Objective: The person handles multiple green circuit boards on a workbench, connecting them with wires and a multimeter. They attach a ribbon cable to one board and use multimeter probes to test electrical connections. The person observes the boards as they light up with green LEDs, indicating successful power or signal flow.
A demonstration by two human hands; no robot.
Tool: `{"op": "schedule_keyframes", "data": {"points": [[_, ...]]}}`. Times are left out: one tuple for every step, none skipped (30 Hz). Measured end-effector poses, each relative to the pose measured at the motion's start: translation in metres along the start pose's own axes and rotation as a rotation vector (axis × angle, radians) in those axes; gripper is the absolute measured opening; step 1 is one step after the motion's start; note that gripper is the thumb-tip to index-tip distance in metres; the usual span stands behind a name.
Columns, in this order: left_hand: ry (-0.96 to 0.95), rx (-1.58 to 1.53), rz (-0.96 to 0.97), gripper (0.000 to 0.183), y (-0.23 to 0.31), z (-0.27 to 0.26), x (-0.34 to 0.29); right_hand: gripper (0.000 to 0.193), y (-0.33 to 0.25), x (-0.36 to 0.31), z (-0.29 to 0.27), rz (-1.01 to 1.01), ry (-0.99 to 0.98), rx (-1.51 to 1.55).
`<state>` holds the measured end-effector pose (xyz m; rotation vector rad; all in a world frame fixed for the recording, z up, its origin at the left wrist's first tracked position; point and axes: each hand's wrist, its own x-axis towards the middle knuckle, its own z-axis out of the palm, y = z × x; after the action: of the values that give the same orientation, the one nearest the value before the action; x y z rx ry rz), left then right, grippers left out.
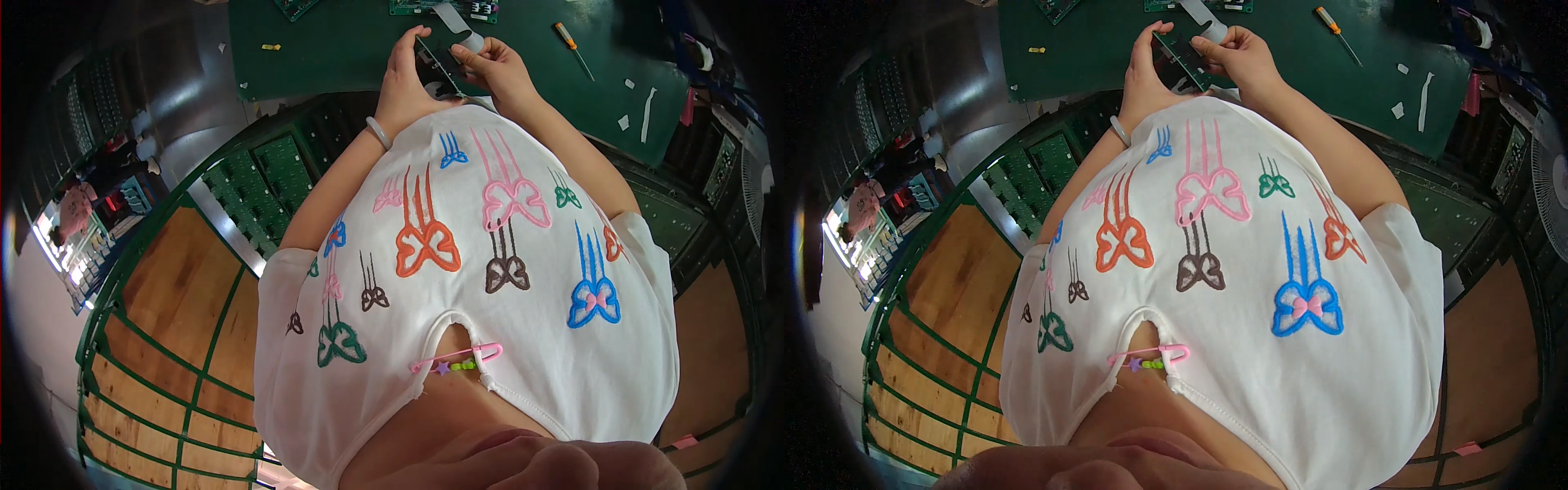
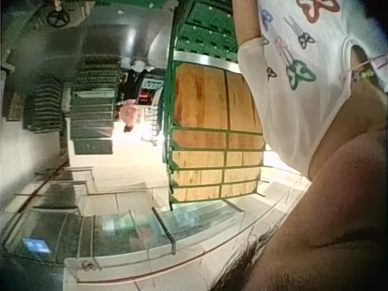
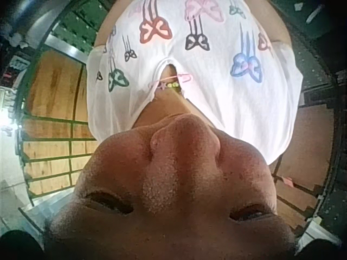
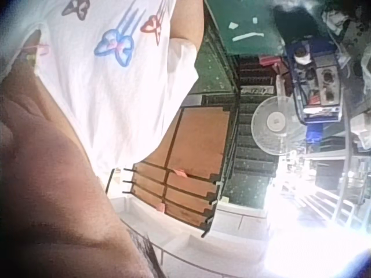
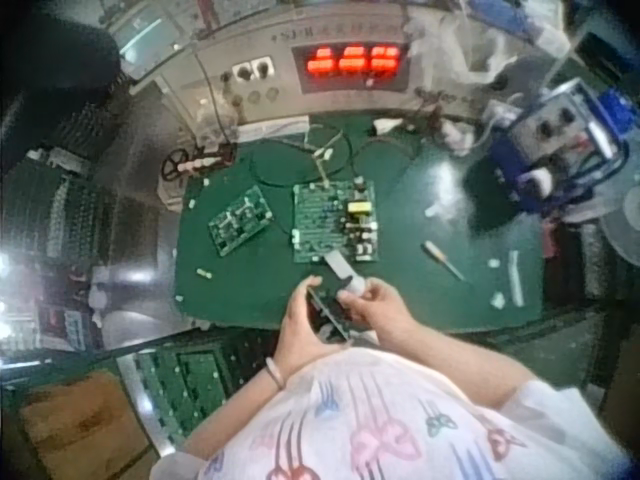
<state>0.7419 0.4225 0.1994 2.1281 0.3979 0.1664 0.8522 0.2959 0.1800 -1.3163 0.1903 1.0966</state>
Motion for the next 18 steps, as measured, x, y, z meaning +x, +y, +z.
{"op": "schedule_keyframes", "data": {"points": [[0.004,-0.001,0.003,0.106,-0.001,0.0,0.0,0.03,0.0,0.0,0.001,0.007,0.013,-0.008],[0.007,-0.003,0.006,0.106,-0.002,0.001,0.0,0.031,0.001,0.001,0.001,-0.001,0.012,-0.009],[0.011,-0.004,0.009,0.107,-0.002,0.001,0.0,0.031,0.003,0.002,0.0,-0.009,0.011,-0.011],[0.007,-0.006,0.003,0.107,-0.001,0.0,0.001,0.032,0.005,0.004,-0.001,-0.016,0.013,-0.011],[0.004,-0.007,-0.003,0.108,0.001,-0.001,0.001,0.033,0.007,0.005,-0.002,-0.032,0.024,-0.018],[0.001,-0.009,-0.009,0.108,0.002,-0.001,0.001,0.033,0.009,0.006,-0.002,-0.047,0.036,-0.026],[0.002,-0.011,-0.012,0.108,0.002,-0.001,0.001,0.034,0.01,0.007,-0.002,-0.063,0.045,-0.033],[0.003,-0.013,-0.015,0.108,0.001,-0.001,0.001,0.034,0.01,0.006,-0.001,-0.078,0.05,-0.038],[0.004,-0.015,-0.018,0.109,0.0,-0.001,0.0,0.034,0.011,0.005,0.0,-0.094,0.054,-0.042],[0.001,-0.02,-0.022,0.109,0.0,-0.001,0.0,0.034,0.01,0.004,0.001,-0.11,0.06,-0.048],[-0.002,-0.026,-0.027,0.109,0.0,-0.001,-0.001,0.033,0.009,0.002,0.001,-0.124,0.045,-0.05],[-0.005,-0.032,-0.031,0.109,-0.001,-0.001,-0.001,0.033,0.007,0.001,0.002,-0.138,0.029,-0.053],[0.002,-0.031,-0.023,0.11,-0.002,-0.001,-0.002,0.033,0.007,0.0,0.002,-0.15,0.011,-0.054],[0.01,-0.029,-0.015,0.111,-0.003,0.0,-0.001,0.033,0.008,0.002,0.001,-0.179,-0.003,-0.061],[0.017,-0.028,-0.008,0.112,-0.003,0.001,-0.001,0.033,0.01,0.004,-0.001,-0.209,-0.018,-0.068],[0.015,-0.025,-0.011,0.112,-0.003,0.0,-0.002,0.033,0.012,0.005,-0.002,-0.242,-0.031,-0.076],[0.012,-0.022,-0.014,0.113,-0.002,-0.001,-0.002,0.033,0.014,0.007,-0.004,-0.226,-0.034,-0.09],[0.009,-0.019,-0.018,0.113,-0.001,-0.001,-0.002,0.033,0.017,0.009,-0.006,-0.211,-0.037,-0.104]]}}
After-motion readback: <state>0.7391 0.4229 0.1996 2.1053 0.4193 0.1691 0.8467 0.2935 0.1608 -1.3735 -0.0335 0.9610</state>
